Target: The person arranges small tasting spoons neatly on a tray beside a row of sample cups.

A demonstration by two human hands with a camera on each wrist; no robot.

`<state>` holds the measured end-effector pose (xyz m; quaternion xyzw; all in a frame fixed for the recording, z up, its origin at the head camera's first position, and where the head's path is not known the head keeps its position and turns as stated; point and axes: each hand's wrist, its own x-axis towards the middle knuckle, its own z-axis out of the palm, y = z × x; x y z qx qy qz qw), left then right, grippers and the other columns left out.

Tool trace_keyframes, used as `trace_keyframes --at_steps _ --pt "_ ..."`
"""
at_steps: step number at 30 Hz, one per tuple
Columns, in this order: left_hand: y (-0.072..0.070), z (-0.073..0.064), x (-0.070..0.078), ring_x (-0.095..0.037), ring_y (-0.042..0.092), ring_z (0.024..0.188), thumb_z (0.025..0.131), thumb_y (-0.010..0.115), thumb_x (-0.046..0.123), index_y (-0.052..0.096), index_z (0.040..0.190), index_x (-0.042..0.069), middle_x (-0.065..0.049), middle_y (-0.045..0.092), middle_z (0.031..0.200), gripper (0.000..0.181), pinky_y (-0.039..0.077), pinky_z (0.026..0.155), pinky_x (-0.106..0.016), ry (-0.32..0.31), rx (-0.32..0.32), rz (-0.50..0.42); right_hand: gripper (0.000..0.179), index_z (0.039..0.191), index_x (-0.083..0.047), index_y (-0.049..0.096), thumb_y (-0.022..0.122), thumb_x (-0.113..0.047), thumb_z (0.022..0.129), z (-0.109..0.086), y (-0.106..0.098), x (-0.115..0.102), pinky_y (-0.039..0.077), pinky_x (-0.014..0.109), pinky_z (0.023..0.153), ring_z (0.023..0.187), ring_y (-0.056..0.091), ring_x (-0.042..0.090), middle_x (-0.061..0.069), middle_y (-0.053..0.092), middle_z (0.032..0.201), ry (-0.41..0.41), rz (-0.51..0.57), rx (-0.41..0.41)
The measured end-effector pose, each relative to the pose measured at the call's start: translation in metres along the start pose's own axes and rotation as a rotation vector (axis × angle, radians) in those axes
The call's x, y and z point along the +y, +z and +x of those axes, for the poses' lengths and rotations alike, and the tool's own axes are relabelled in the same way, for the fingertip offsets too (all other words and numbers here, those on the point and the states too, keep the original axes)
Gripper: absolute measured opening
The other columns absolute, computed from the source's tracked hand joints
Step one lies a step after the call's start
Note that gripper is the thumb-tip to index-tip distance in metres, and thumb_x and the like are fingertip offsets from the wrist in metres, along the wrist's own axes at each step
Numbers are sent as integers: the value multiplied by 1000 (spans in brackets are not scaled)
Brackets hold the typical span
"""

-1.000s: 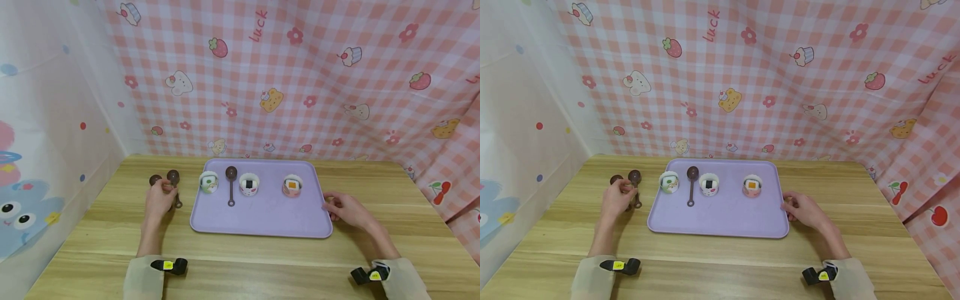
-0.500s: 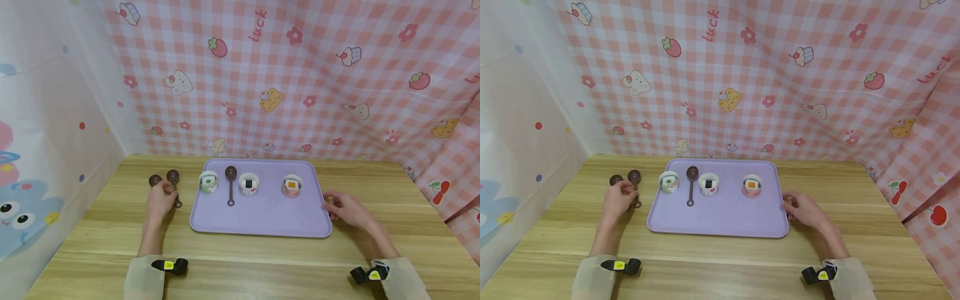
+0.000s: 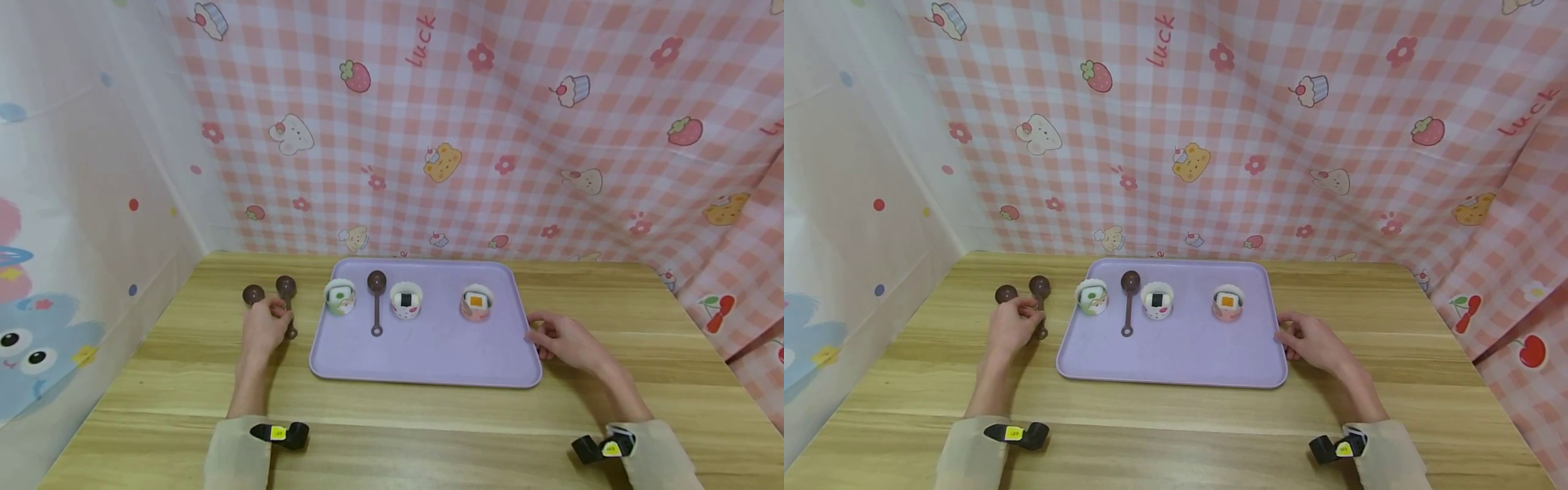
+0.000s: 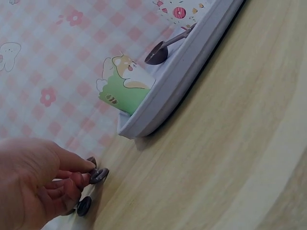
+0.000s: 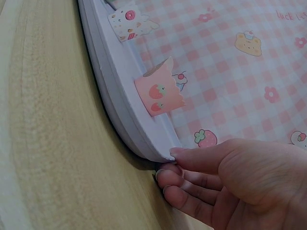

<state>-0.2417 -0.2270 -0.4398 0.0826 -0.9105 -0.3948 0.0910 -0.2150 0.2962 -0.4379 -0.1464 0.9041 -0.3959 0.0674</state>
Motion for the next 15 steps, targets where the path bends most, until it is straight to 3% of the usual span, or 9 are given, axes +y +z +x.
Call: trace_keyframes --at_steps 15 --pt "3 2 -4 -35 68 86 90 64 3 69 105 -12 -22 71 91 21 55 80 -43 43 26 23 38 130 13 54 63 -7 99 1 0 -1 52 27 56 62 59 15 3 60 70 21 -8 -2"
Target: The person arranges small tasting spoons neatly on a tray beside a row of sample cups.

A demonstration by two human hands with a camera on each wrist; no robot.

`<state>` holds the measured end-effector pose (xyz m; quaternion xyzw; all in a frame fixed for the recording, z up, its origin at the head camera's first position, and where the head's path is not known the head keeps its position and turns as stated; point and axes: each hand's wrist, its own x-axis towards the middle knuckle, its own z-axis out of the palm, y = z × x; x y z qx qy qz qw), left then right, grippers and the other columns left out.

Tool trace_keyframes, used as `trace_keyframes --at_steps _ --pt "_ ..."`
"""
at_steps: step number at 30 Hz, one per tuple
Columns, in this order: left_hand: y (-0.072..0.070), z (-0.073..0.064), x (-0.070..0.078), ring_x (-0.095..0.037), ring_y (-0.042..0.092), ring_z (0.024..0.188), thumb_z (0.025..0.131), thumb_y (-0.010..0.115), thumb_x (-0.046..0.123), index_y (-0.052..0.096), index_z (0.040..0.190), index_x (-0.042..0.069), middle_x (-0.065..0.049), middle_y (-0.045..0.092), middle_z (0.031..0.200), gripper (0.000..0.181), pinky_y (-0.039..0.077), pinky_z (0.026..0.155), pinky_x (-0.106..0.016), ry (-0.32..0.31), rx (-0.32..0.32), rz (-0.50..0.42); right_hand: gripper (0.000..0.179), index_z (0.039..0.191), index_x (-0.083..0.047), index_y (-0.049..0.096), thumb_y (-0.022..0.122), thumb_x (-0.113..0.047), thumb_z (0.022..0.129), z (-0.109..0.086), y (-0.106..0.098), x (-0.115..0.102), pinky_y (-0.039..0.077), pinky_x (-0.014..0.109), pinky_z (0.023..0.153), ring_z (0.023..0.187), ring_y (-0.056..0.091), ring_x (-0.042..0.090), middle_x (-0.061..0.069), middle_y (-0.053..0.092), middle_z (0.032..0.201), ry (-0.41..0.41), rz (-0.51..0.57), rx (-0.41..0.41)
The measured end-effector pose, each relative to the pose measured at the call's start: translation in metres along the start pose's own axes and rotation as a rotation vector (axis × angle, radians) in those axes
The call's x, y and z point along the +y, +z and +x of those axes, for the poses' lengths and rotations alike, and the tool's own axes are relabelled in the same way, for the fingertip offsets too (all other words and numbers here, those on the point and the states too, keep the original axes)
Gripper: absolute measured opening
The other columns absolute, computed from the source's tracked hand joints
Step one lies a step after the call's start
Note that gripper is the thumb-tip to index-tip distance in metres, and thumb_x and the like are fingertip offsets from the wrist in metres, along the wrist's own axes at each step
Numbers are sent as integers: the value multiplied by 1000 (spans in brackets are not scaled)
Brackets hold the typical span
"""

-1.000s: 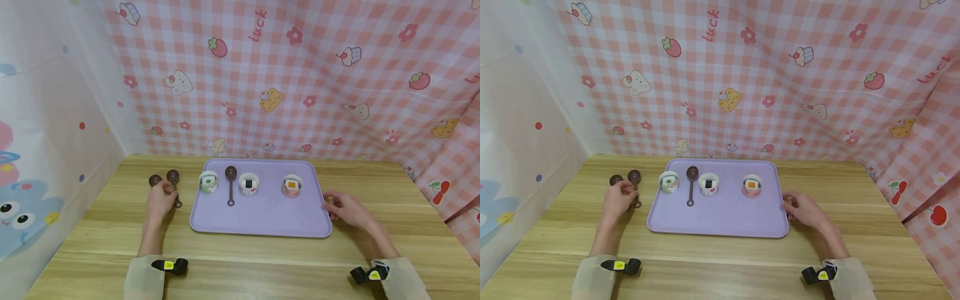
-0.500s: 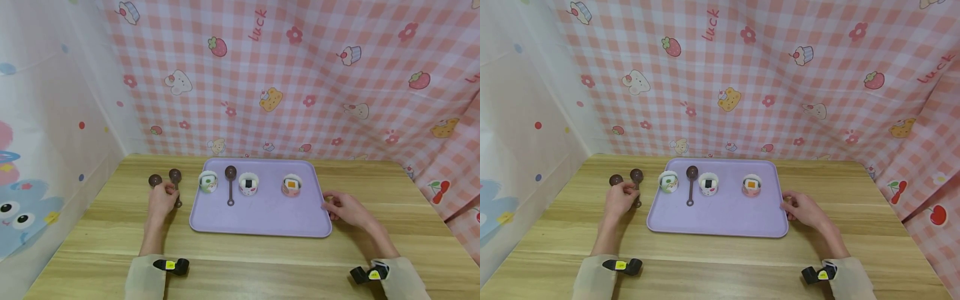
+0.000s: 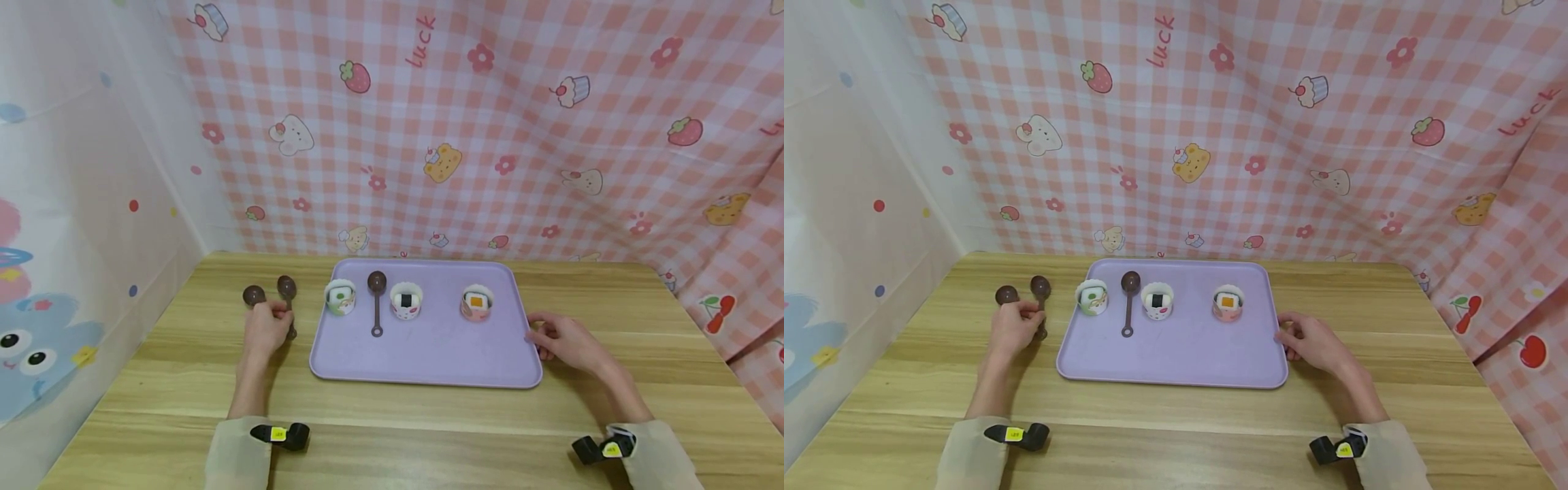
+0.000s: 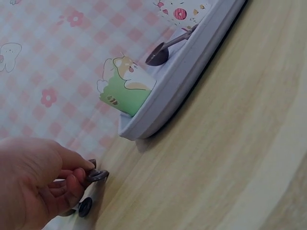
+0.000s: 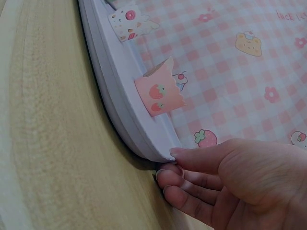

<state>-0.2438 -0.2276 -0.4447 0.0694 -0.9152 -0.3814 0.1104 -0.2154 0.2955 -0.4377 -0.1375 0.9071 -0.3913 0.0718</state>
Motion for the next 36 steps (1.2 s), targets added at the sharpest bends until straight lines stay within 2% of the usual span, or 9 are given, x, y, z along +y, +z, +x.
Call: trace_keyframes --at_steps 17,22,27,36 --pt "-8 -3 13 -36 67 87 92 62 4 69 107 -12 -23 71 94 23 55 84 -47 -42 -13 -55 36 129 13 54 62 -7 99 0 0 -1 52 27 56 62 59 15 3 61 71 5 -1 1" --pt "-11 -3 18 -34 68 85 92 62 4 69 109 -12 -23 71 94 24 56 76 -39 -37 -9 -53 36 129 13 54 62 -7 100 -1 1 -1 52 27 56 62 59 15 3 60 71 1 -4 -1" --pt "-13 -3 22 -32 68 84 93 62 6 70 108 -11 -22 72 94 24 51 65 -26 -28 -2 -35 36 129 13 54 62 -7 100 -1 0 -1 52 27 56 62 58 15 3 60 71 -2 -3 -3" --pt "-14 -3 27 -28 66 78 92 63 6 72 105 -9 -19 72 90 22 48 62 -24 4 20 -40 36 129 13 54 62 -7 100 -1 0 0 51 27 56 62 58 14 3 60 71 -12 -13 -3"
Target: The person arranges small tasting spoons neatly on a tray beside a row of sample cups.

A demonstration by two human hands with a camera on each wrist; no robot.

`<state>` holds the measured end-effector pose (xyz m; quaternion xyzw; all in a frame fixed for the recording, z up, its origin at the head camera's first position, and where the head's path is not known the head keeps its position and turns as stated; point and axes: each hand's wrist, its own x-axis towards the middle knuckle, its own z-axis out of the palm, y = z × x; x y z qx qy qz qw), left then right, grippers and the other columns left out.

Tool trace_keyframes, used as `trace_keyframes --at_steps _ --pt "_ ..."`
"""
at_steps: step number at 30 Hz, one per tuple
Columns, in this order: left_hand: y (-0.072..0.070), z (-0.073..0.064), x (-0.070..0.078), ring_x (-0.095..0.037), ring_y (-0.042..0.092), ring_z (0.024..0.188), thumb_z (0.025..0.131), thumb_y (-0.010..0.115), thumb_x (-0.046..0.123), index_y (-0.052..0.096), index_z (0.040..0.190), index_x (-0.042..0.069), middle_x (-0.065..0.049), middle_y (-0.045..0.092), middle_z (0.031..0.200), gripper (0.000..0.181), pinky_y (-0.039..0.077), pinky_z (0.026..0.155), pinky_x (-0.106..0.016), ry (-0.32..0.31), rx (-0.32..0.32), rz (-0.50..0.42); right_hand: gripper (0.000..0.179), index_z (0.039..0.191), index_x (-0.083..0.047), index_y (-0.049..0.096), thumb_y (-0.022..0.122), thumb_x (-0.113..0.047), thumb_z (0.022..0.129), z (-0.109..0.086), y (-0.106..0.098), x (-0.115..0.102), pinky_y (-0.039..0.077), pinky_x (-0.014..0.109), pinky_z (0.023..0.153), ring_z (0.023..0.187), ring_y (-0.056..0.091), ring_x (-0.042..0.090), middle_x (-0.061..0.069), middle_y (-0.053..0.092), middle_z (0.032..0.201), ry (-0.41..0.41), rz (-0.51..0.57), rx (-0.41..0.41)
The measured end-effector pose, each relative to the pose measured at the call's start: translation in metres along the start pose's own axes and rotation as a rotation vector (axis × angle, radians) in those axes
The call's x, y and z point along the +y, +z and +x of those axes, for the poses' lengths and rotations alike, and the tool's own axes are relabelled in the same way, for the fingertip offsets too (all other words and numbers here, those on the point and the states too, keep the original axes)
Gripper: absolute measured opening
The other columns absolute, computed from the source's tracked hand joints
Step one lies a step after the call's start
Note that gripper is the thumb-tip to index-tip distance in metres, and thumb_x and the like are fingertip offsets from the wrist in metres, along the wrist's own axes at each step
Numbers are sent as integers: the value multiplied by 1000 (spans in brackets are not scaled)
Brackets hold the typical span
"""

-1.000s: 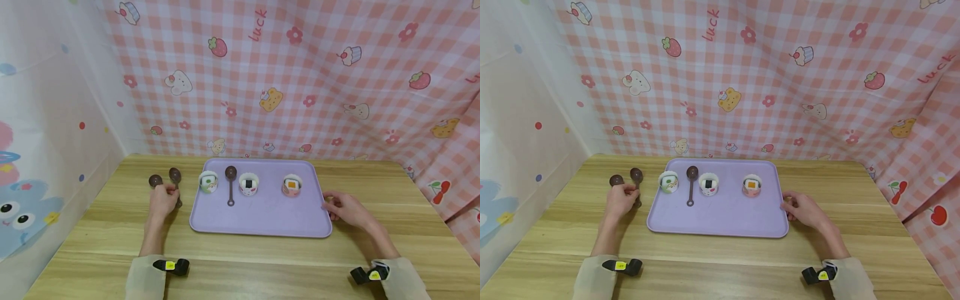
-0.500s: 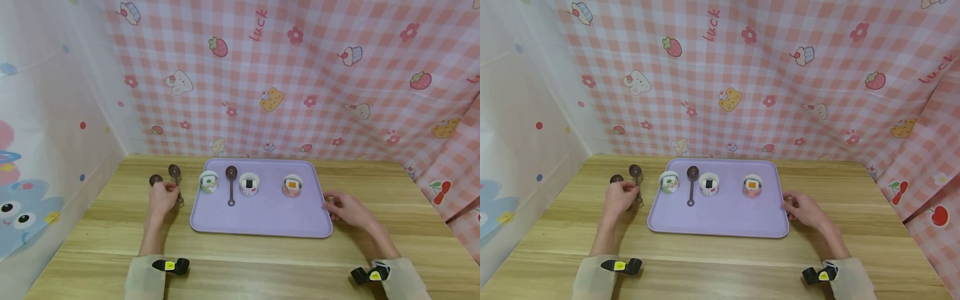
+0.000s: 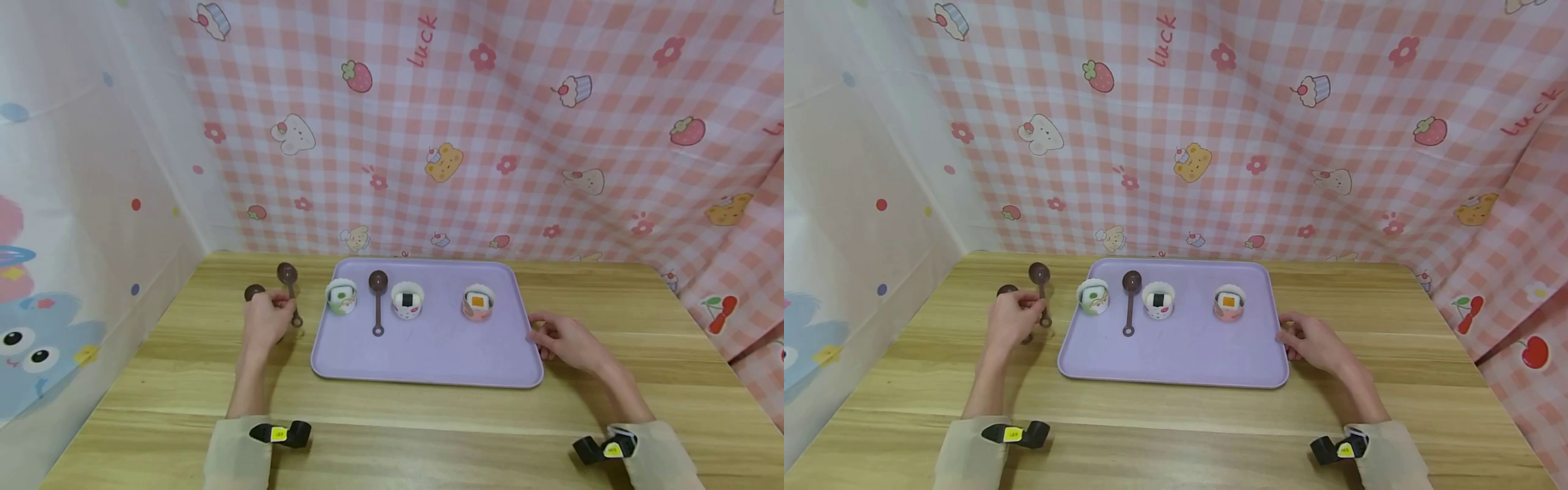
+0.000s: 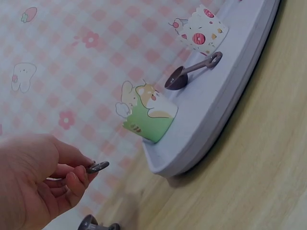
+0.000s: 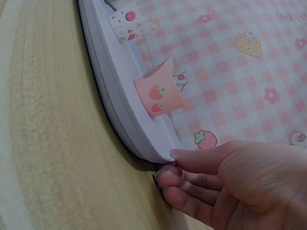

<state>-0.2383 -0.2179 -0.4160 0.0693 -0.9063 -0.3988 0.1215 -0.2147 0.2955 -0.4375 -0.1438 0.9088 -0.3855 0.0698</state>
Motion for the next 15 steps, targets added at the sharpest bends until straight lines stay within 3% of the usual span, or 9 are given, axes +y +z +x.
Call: trace_keyframes --at_steps 15 --pt "1 -1 15 -29 68 76 92 64 9 73 104 -9 -18 73 88 24 48 63 -27 46 36 -1 34 128 14 54 61 -3 99 0 0 2 51 26 56 61 58 13 2 60 70 -17 5 0"
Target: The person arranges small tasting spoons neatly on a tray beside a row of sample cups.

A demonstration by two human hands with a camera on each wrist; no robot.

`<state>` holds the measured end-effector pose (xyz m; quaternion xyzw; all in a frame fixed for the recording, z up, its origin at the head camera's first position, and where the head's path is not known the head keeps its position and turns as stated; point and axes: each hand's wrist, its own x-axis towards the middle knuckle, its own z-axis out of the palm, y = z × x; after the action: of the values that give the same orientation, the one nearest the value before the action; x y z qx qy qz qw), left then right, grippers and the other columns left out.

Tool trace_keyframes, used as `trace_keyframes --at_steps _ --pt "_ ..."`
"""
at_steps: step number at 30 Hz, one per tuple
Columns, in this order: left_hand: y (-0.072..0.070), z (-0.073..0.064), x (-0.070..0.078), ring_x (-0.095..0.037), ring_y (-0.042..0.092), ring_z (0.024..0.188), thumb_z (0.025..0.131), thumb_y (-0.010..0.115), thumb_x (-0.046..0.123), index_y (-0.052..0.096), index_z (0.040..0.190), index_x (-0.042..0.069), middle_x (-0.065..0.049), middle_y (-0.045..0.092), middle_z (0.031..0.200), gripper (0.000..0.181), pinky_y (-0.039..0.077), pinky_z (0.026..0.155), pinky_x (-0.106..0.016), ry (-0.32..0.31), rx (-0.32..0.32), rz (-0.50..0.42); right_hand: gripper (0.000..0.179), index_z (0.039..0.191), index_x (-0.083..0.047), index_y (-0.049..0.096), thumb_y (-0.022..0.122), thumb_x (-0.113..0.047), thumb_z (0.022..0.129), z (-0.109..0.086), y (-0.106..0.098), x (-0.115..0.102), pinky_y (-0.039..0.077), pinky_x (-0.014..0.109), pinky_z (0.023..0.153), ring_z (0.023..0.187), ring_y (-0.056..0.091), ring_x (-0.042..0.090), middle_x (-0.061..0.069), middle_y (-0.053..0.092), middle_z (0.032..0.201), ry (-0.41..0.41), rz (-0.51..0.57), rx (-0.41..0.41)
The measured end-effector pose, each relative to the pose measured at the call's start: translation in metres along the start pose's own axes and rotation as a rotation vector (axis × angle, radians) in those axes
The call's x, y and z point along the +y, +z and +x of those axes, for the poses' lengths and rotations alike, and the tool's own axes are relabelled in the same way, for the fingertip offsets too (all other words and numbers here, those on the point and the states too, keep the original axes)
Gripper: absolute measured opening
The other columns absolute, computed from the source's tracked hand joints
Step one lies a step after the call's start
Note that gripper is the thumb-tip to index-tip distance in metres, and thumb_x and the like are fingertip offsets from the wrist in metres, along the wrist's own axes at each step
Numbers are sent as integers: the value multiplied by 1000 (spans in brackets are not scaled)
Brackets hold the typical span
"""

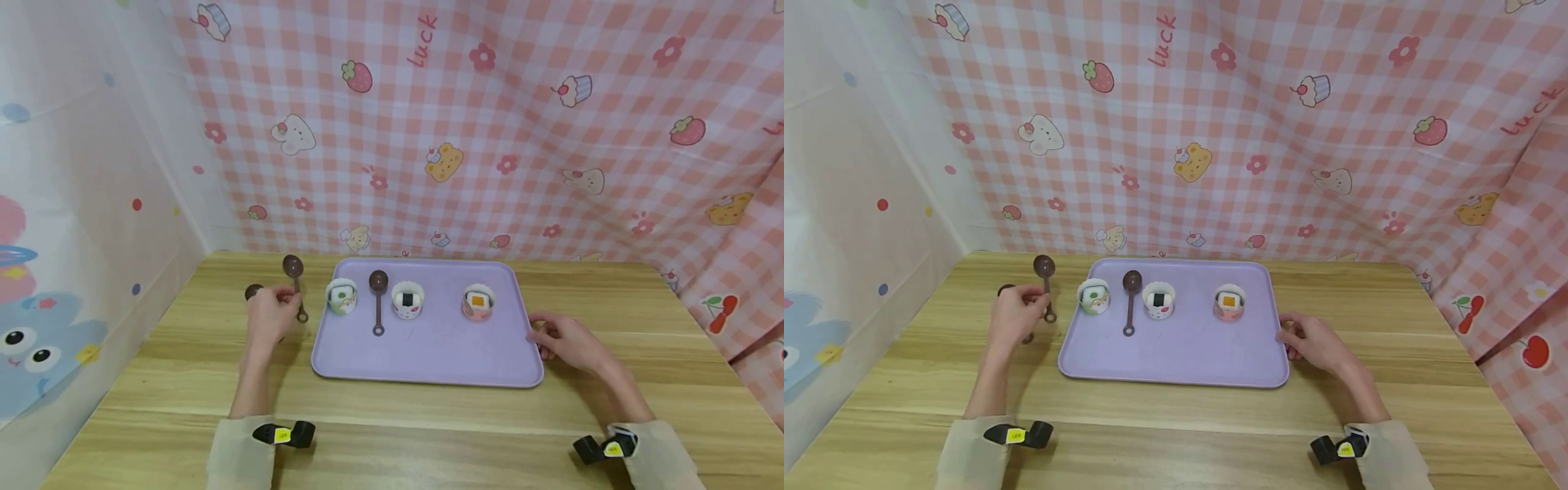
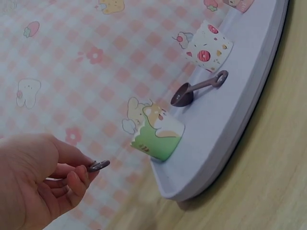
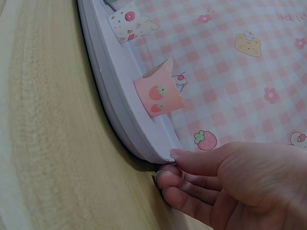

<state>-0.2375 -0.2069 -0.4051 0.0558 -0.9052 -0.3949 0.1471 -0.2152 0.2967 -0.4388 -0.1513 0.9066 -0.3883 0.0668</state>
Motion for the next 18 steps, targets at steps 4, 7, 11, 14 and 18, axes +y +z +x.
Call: trace_keyframes --at_steps 4,7,11,14,18 --pt "-2 -1 5 -29 68 77 92 63 10 72 106 -10 -19 73 90 25 49 64 -28 -10 -8 -17 34 128 15 54 61 -3 99 0 0 0 51 26 56 61 58 12 2 60 70 0 -3 2" --pt "-3 -1 8 -29 68 79 92 64 10 72 106 -9 -19 73 91 25 49 66 -28 -12 -9 -20 35 128 14 54 61 -4 99 0 0 1 51 25 56 61 58 12 2 60 70 -1 -15 6" --pt "-2 -1 12 -28 68 80 92 66 10 73 106 -7 -17 73 91 23 49 70 -30 -5 -5 -24 35 128 14 54 62 -4 99 0 1 1 50 25 56 61 58 12 1 60 70 0 -29 9" --pt "-2 -2 16 -29 68 80 91 67 9 73 105 -6 -18 73 91 22 49 73 -32 0 -6 -34 35 128 14 54 62 -4 99 0 1 1 51 25 56 61 58 12 1 60 70 -1 -29 9" --pt "-1 -3 19 -29 68 80 91 67 9 73 105 -7 -18 73 91 22 50 73 -33 7 -7 -45 34 127 14 54 62 -3 99 0 0 1 51 25 56 61 58 12 1 60 70 -6 -25 9"
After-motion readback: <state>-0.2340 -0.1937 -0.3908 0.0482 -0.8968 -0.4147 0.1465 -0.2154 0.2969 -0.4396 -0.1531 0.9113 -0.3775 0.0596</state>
